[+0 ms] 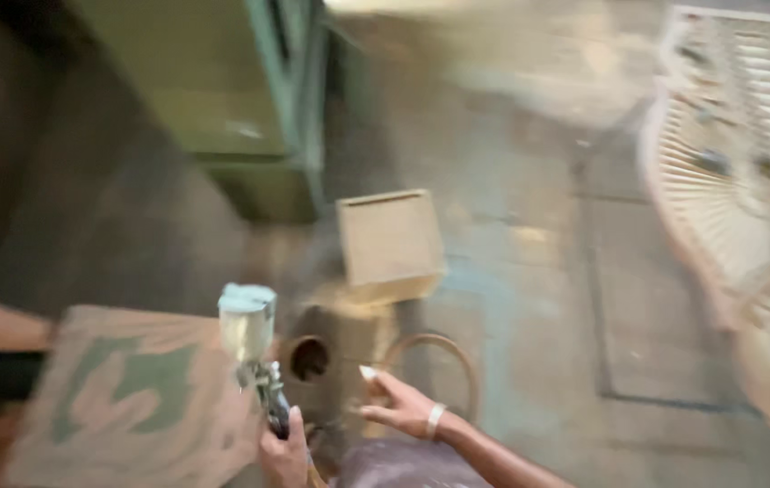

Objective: The person sands a large carved wooden panel using a sanding block, focusing on intricate lattice and floral details. They then use a spray gun to apply a finish to the entire surface of the panel.

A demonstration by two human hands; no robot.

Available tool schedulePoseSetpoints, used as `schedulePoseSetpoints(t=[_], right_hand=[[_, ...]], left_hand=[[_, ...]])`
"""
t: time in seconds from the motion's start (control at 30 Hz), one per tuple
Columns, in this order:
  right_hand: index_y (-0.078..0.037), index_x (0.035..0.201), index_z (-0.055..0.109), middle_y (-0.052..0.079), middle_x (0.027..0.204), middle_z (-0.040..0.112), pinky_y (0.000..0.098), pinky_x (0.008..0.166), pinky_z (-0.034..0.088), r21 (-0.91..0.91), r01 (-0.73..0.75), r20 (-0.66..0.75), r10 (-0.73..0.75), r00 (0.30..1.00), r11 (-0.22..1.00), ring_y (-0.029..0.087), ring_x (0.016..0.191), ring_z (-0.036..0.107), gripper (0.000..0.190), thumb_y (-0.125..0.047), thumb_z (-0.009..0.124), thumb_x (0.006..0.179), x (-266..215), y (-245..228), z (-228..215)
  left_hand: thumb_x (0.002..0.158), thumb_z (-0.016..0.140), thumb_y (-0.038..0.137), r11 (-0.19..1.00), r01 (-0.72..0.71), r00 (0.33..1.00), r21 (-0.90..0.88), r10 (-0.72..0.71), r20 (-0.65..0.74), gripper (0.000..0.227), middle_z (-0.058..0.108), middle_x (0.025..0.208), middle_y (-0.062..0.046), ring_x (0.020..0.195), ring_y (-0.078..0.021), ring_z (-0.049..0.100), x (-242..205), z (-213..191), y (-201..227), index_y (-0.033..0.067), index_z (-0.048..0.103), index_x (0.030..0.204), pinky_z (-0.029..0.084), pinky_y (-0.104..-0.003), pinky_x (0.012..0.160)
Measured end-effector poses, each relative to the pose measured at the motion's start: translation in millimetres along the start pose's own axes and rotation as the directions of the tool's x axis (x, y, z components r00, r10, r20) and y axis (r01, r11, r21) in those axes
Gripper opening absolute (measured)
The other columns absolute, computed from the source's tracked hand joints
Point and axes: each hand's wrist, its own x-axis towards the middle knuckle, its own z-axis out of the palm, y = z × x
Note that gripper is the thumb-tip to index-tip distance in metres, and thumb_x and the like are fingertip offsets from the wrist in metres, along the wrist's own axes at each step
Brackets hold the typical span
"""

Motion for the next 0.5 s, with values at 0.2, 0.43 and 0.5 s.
schedulePoseSetpoints(t=[0.2,0.43,0.5], right_hand=[[-0.002,0.157,0.033,0.016,0.148,0.048,0.0402,0.110,0.045,0.509,0.412,-0.501,-0.128,0.856,0.756,0.027,0.135,0.050,0.075,-0.017,0.078,0.099,-65.8,41.3,-117.7],[-0.015,0.146,0.034,0.011,0.143,0.052,0.0469,0.095,0.062,0.576,0.704,-0.767,-0.021,0.641,0.415,0.026,0.133,0.057,0.058,-0.014,0.064,0.096,-209.4,19.3,-255.7],[-0.017,0.149,0.031,0.009,0.144,0.052,0.0449,0.095,0.061,0.470,0.735,-0.827,-0.048,0.560,0.489,0.025,0.133,0.057,0.065,-0.012,0.065,0.094,-237.2,19.4,-278.0]], left_hand=[[0.087,0.075,0.024,0.853,-0.456,0.714,-0.254,0.521,0.468,0.026,0.064,0.084,-0.011,0.072,-0.0230,0.062,-170.6,115.1,159.2,0.0035,0.065,0.098,0.053,-0.039,0.066],[0.088,0.073,0.018,0.677,-0.412,0.237,-0.610,0.726,0.645,0.031,0.060,0.088,-0.012,0.075,-0.0256,0.059,-300.6,223.2,279.3,0.0009,0.060,0.109,0.051,-0.041,0.071],[0.088,0.077,0.020,0.686,-0.477,0.165,-0.549,0.684,0.711,0.029,0.057,0.084,-0.013,0.074,-0.0273,0.057,-323.7,252.7,292.0,0.0008,0.059,0.100,0.050,-0.042,0.069]])
